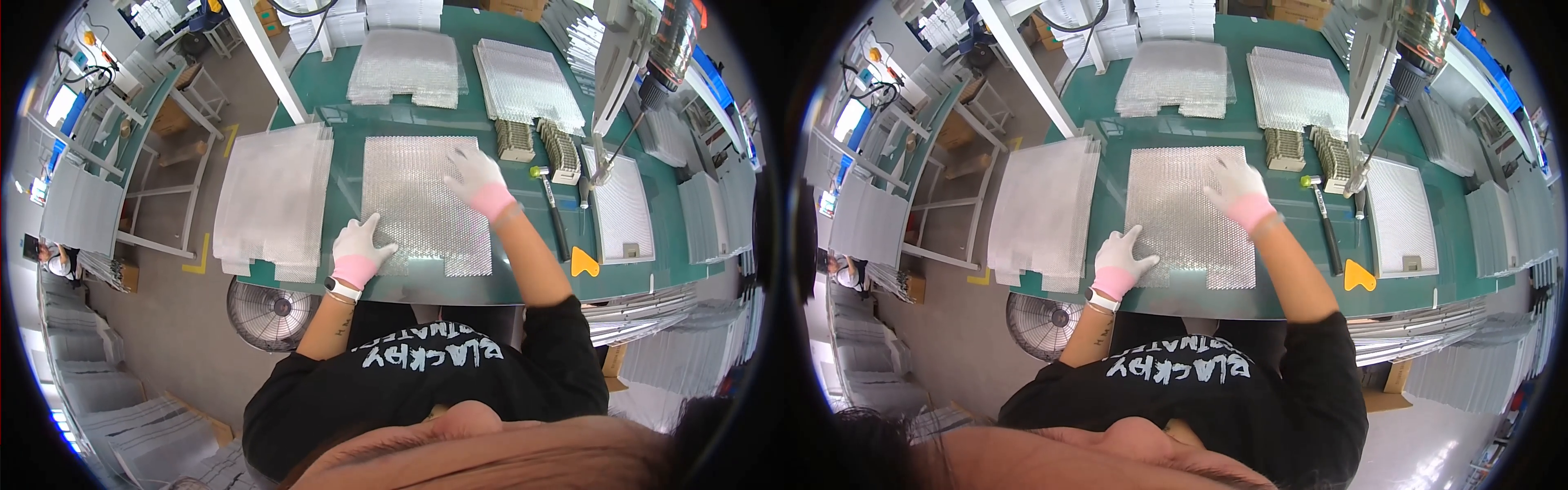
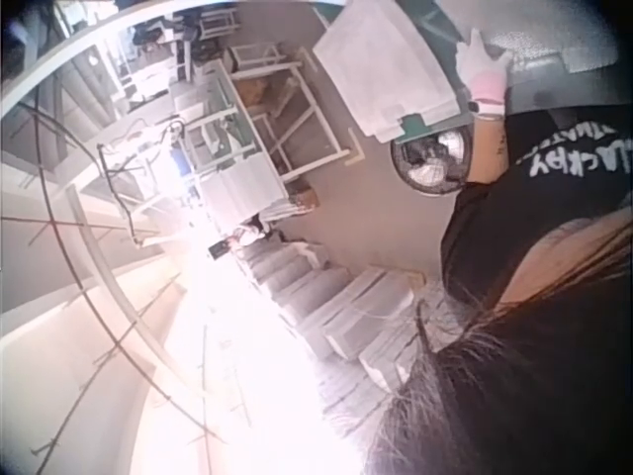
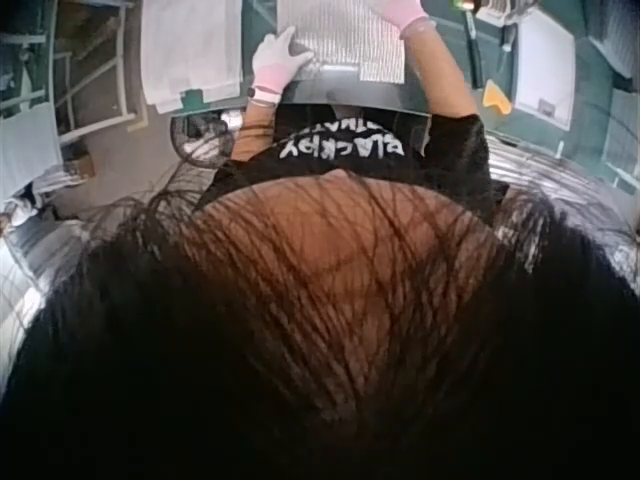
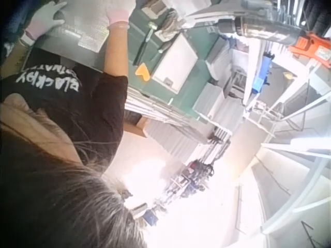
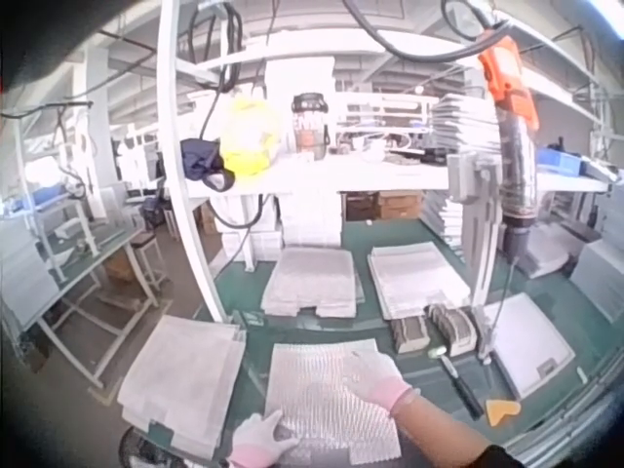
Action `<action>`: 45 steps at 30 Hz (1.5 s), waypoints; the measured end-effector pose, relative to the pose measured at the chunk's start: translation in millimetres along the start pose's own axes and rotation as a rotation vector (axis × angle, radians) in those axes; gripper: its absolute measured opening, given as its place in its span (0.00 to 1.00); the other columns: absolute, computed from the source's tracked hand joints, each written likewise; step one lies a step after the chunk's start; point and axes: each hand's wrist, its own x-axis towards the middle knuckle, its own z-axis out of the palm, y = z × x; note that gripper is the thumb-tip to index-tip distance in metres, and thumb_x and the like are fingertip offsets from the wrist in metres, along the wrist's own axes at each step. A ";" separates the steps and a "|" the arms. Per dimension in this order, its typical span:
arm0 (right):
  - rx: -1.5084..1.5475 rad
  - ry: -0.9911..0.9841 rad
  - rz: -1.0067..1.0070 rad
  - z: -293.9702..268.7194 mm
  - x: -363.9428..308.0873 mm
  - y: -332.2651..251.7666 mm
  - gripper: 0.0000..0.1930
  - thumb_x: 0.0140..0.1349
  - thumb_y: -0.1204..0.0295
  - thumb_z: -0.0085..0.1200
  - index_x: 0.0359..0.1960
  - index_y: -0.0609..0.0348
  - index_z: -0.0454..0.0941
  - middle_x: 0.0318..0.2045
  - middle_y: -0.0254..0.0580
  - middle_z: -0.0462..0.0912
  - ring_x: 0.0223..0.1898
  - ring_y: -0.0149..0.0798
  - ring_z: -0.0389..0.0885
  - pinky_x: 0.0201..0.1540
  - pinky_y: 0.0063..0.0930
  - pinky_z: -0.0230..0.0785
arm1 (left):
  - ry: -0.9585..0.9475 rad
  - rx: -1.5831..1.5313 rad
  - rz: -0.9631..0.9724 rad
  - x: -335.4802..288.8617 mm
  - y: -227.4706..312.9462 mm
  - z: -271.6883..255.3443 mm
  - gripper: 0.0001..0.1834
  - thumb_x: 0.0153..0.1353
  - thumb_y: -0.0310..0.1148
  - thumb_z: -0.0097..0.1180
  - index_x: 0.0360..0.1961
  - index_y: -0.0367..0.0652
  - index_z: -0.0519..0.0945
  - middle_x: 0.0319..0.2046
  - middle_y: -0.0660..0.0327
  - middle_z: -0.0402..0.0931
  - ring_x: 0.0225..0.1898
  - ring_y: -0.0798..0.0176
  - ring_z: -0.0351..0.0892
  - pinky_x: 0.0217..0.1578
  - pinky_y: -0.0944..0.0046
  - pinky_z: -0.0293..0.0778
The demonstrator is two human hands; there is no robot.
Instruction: Picking and organizing metal strips and preparing industrial components with bubble wrap for packaging.
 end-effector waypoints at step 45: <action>0.019 0.089 0.205 6.9 -29.1 14.8 0.42 0.56 0.54 0.65 0.68 0.63 0.63 0.64 0.62 0.68 0.67 0.59 0.65 0.69 0.49 0.58 | 0.152 -0.127 0.023 -5.4 -19.9 16.3 0.42 0.54 0.49 0.67 0.69 0.47 0.67 0.45 0.48 0.74 0.48 0.46 0.78 0.50 0.51 0.76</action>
